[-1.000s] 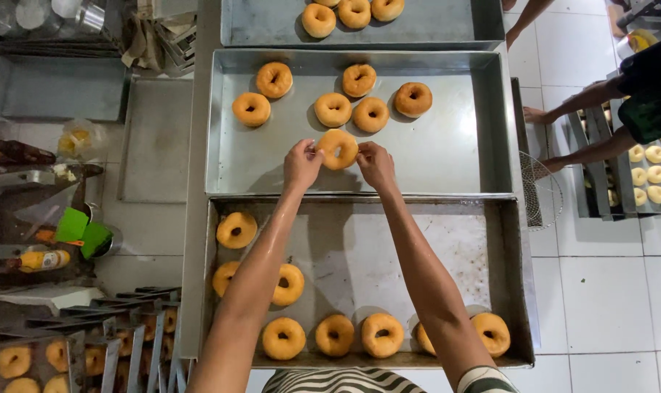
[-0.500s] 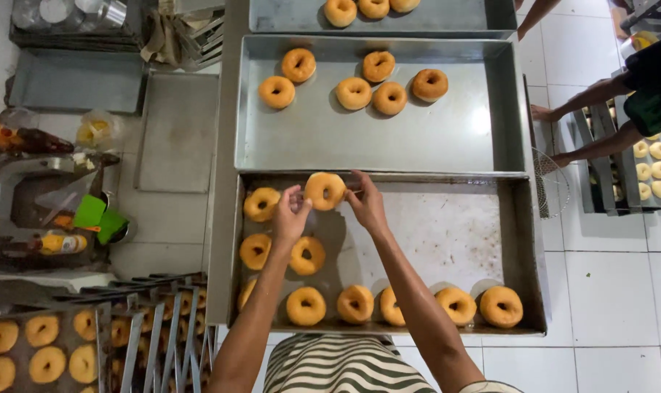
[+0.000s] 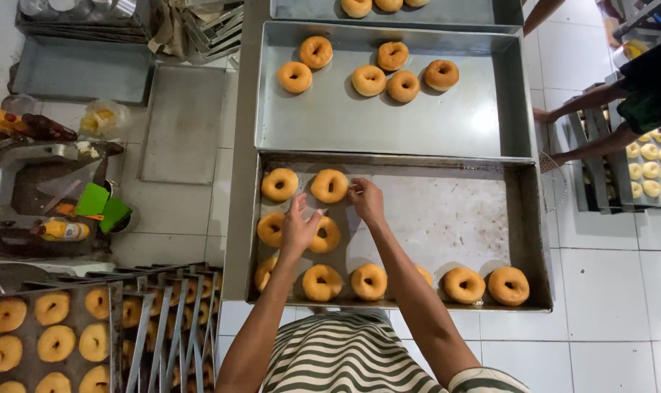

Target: Arrange freshly fried donuts neatly onto metal trays.

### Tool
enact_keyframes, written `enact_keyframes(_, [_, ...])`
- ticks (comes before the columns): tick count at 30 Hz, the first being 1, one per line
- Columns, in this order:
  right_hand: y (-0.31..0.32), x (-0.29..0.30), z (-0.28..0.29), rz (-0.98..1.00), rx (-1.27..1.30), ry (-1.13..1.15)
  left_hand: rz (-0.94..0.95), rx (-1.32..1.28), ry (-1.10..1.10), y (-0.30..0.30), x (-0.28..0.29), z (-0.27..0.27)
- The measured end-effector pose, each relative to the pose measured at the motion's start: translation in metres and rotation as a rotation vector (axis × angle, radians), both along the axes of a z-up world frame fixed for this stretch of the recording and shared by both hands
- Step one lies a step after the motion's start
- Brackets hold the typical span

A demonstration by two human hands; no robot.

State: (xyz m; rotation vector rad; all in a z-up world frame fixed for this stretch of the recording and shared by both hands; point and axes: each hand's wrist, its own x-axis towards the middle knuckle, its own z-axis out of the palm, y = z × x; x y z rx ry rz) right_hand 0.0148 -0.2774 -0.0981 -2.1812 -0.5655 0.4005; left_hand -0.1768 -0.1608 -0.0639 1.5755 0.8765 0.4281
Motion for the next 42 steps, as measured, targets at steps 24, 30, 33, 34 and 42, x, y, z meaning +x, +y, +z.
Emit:
enact_keyframes(24, [0.029, 0.116, 0.122, -0.026, 0.003, -0.219, -0.083, 0.413, 0.072, 0.009, 0.01, 0.035])
enact_keyframes(30, [0.09, 0.207, 0.091, 0.177, -0.089, -0.482, -0.066, 0.387, 0.164, 0.008, 0.024, 0.064])
enact_keyframes(33, [0.119, 0.231, 0.086, 0.243, -0.161, -0.708, -0.055, 0.258, 0.096, 0.007, 0.028, 0.078])
enact_keyframes(34, [0.127, 0.237, 0.08, 0.25, -0.202, -0.707, -0.056, 0.199, 0.103, 0.008, 0.03, 0.082])
enact_keyframes(42, [0.136, 0.225, 0.055, 0.268, -0.316, -0.675, -0.136, 0.065, -0.034, 0.029, 0.073, 0.105])
